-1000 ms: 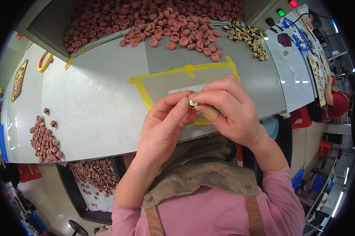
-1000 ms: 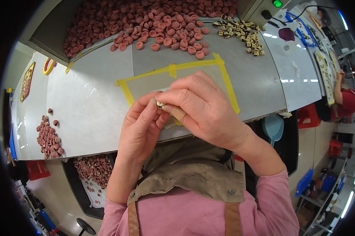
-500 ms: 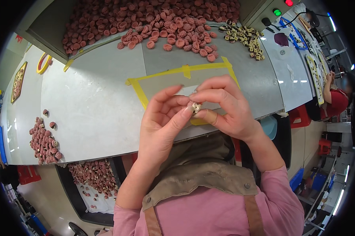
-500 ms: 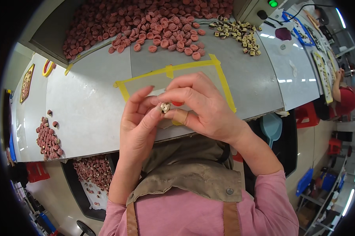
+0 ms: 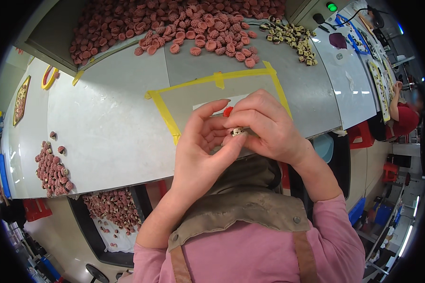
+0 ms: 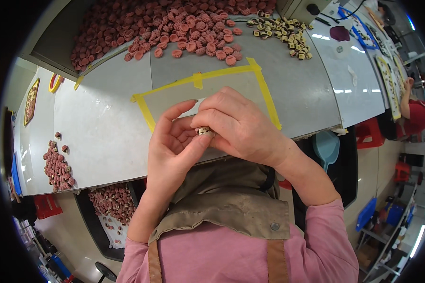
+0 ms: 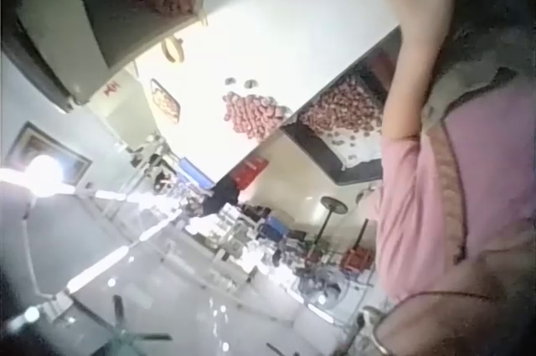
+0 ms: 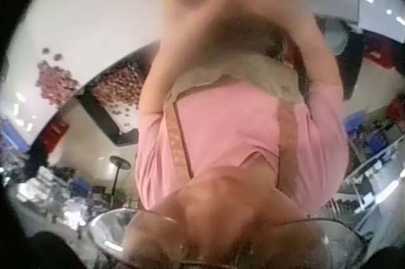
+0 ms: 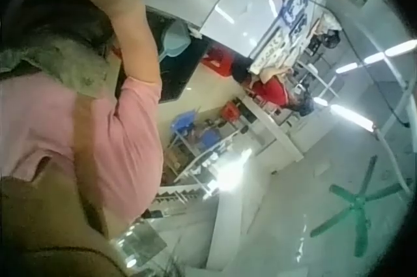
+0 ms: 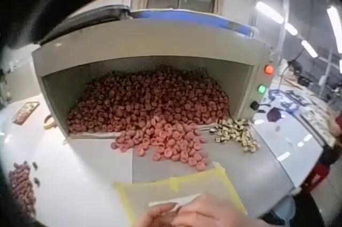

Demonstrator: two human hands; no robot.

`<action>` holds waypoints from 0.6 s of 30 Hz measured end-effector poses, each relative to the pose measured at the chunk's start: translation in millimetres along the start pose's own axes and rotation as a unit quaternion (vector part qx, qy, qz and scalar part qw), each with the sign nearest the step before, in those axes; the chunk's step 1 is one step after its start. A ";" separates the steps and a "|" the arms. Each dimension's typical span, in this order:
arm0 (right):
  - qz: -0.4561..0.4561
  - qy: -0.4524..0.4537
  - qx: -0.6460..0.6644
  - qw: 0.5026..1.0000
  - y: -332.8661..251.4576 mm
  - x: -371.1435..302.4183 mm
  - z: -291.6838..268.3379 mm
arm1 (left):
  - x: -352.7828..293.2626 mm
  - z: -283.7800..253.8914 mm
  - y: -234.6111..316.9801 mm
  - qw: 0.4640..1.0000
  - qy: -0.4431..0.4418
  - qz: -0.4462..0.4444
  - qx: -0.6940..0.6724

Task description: The person assembles small plastic parts by hand at a workbench, using glue to join them together.

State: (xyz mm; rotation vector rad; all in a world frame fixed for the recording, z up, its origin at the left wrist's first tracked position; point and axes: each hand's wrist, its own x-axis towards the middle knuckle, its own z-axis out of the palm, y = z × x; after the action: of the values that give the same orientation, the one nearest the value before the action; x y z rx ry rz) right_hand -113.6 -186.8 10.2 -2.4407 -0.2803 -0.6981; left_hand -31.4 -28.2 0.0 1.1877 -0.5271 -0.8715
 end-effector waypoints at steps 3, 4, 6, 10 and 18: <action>-0.014 0.018 -0.025 0.999 -0.5 -0.4 0.7 | 3.8 -1.1 8.8 0.999 -0.019 -0.043 -0.027; -0.018 0.028 -0.029 0.999 -2.0 -1.0 2.2 | 3.4 -0.9 11.3 0.998 -0.012 -0.053 -0.041; -0.024 0.042 -0.042 0.998 -5.3 -0.1 3.1 | 1.8 -1.1 13.5 0.997 -0.014 -0.056 -0.055; -0.014 0.025 -0.078 0.997 2.6 0.0 -7.2 | -2.0 -25.7 9.0 0.986 0.036 0.031 0.162; 0.198 0.069 -0.213 0.954 122.7 -11.1 -88.9 | -43.7 -186.6 49.3 0.554 0.293 0.124 0.769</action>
State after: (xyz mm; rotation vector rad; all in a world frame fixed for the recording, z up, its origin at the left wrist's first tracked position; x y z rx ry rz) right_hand -117.9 -338.7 7.8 -2.7078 0.4532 -0.8023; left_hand 99.5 119.9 -8.5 2.7424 -0.8628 0.6198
